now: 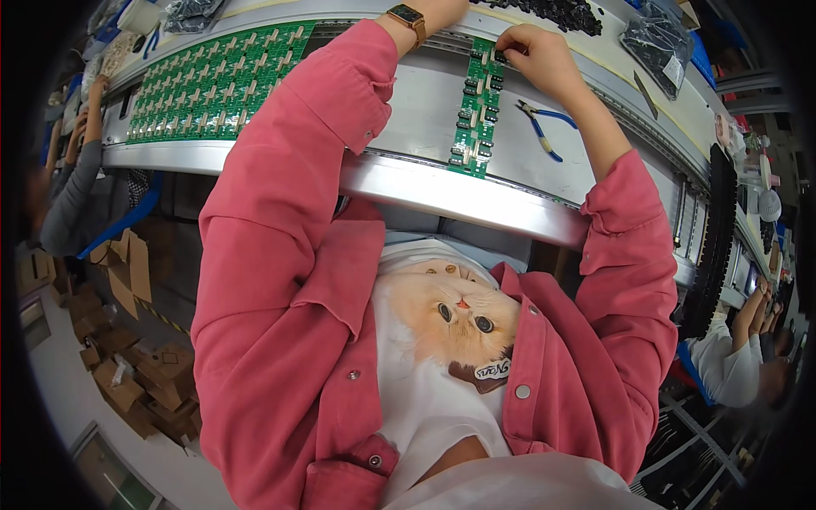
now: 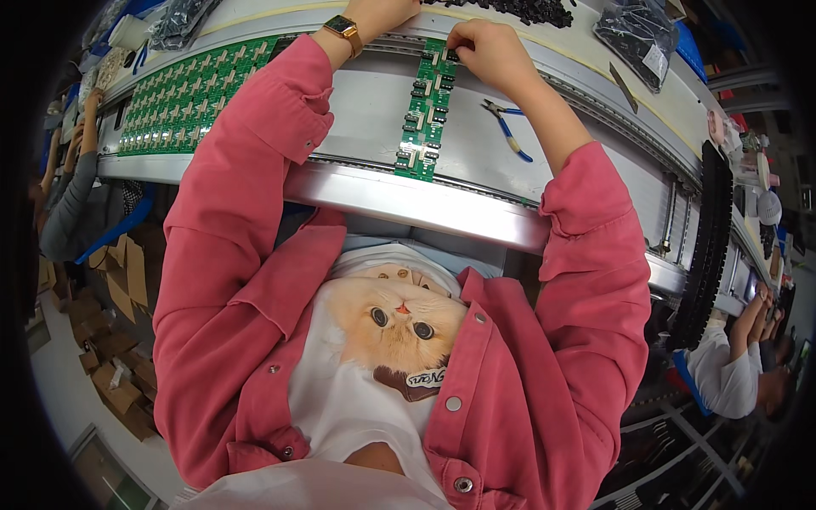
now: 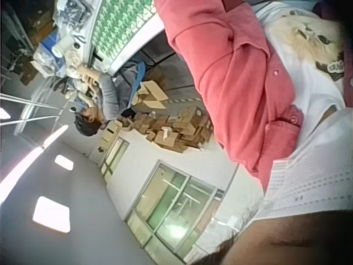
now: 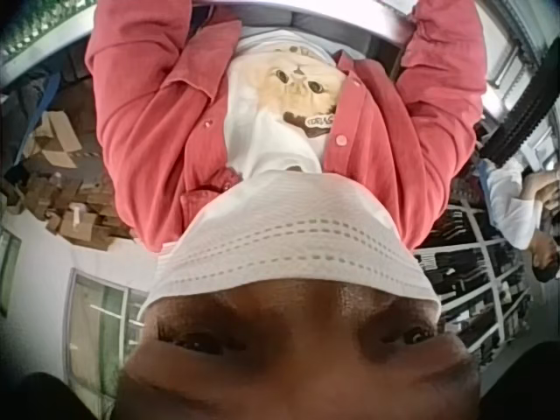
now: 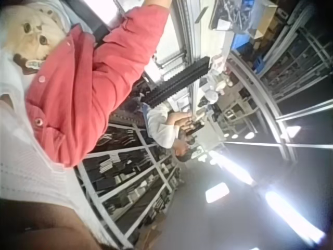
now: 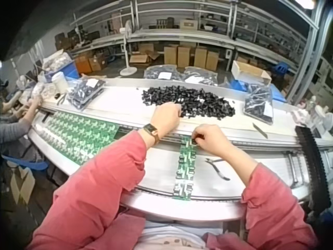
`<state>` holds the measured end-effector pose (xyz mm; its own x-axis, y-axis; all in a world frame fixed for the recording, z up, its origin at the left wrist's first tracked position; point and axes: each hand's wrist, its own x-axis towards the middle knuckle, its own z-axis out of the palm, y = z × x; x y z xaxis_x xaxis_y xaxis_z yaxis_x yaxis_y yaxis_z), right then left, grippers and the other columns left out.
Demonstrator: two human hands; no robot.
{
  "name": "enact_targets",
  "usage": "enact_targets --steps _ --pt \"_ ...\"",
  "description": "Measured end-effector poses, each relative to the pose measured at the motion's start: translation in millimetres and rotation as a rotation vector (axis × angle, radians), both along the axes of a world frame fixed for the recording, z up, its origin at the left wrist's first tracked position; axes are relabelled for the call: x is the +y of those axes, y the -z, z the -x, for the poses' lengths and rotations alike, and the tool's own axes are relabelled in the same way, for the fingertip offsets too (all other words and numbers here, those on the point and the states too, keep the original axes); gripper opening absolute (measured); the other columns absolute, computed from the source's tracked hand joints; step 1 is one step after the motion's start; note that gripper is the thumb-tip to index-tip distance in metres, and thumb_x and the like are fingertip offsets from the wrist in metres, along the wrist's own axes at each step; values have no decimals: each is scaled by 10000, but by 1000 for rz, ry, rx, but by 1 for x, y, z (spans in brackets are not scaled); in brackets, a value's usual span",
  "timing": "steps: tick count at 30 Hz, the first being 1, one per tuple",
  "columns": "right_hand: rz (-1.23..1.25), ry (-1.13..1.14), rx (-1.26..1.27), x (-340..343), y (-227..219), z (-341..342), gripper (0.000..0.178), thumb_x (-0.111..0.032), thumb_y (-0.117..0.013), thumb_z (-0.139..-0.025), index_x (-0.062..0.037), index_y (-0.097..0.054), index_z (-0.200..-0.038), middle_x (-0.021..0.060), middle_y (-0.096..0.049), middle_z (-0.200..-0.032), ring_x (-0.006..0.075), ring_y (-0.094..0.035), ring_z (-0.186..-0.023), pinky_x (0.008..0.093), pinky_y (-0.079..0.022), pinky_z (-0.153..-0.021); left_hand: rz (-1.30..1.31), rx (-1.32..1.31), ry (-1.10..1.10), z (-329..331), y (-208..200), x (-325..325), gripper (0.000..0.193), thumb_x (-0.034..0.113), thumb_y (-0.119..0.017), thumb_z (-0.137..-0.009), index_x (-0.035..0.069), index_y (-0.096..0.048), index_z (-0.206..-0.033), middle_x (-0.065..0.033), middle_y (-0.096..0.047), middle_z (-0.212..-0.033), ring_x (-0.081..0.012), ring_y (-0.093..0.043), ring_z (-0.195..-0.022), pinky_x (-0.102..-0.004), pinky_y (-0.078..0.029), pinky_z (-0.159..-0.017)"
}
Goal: Assembling a printed circuit board by manually placing small components onto it.
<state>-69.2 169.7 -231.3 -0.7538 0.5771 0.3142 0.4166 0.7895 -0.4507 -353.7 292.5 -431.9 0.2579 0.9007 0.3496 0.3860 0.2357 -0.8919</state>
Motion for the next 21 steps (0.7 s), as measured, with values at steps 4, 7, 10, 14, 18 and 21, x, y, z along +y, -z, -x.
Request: enact_targets --steps 4,7,10,14,18,21 --pt "-14 61 -58 0 -1 -14 147 -16 -585 -750 -49 -682 -855 55 -675 -818 207 -602 -657 302 -492 -658 132 -940 428 -37 -46 -5 176 152 -514 -752 41 -623 -668 -180 -624 -701 -387 -587 -639 -450 -465 -609" --pt "-18 123 -78 7 2 -30 146 -17 -581 -749 -46 -682 -852 57 -672 -826 217 -603 -664 308 -492 -668 153 -1184 521 -102 -164 -89 177 151 -516 -750 40 -628 -670 -179 -629 -698 -388 -588 -630 -448 -468 -609" --pt "-66 96 -81 -1 -3 -21 146 -17 -578 -749 -43 -681 -849 58 -670 -835 226 -603 -671 314 -492 -677 89 -1407 553 -106 -209 -130 178 149 -517 -748 38 -632 -671 -178 -633 -694 -389 -589 -622 -446 -471 -610" --pt "-97 85 -58 -1 -3 -18 139 -19 -576 -749 -40 -681 -838 62 -664 -841 241 -601 -683 324 -494 -694 152 -1376 462 -91 -187 -103 181 156 -520 -746 35 -632 -671 -171 -638 -688 -388 -597 -631 -438 -479 -621" --pt "-60 78 -71 1 -5 -16 137 -20 -565 -752 -37 -683 -820 64 -663 -843 247 -601 -685 326 -497 -700 -260 -691 687 -64 -159 -74 140 129 -538 -730 25 -626 -700 -162 -634 -680 -367 -591 -613 -417 -482 -607" --pt "-49 89 -75 3 -6 -20 139 -19 -556 -755 -35 -684 -808 66 -663 -845 250 -602 -688 327 -499 -704 -628 40 846 -57 -142 -55 110 103 -556 -714 14 -620 -728 -153 -631 -671 -347 -585 -595 -396 -484 -594"
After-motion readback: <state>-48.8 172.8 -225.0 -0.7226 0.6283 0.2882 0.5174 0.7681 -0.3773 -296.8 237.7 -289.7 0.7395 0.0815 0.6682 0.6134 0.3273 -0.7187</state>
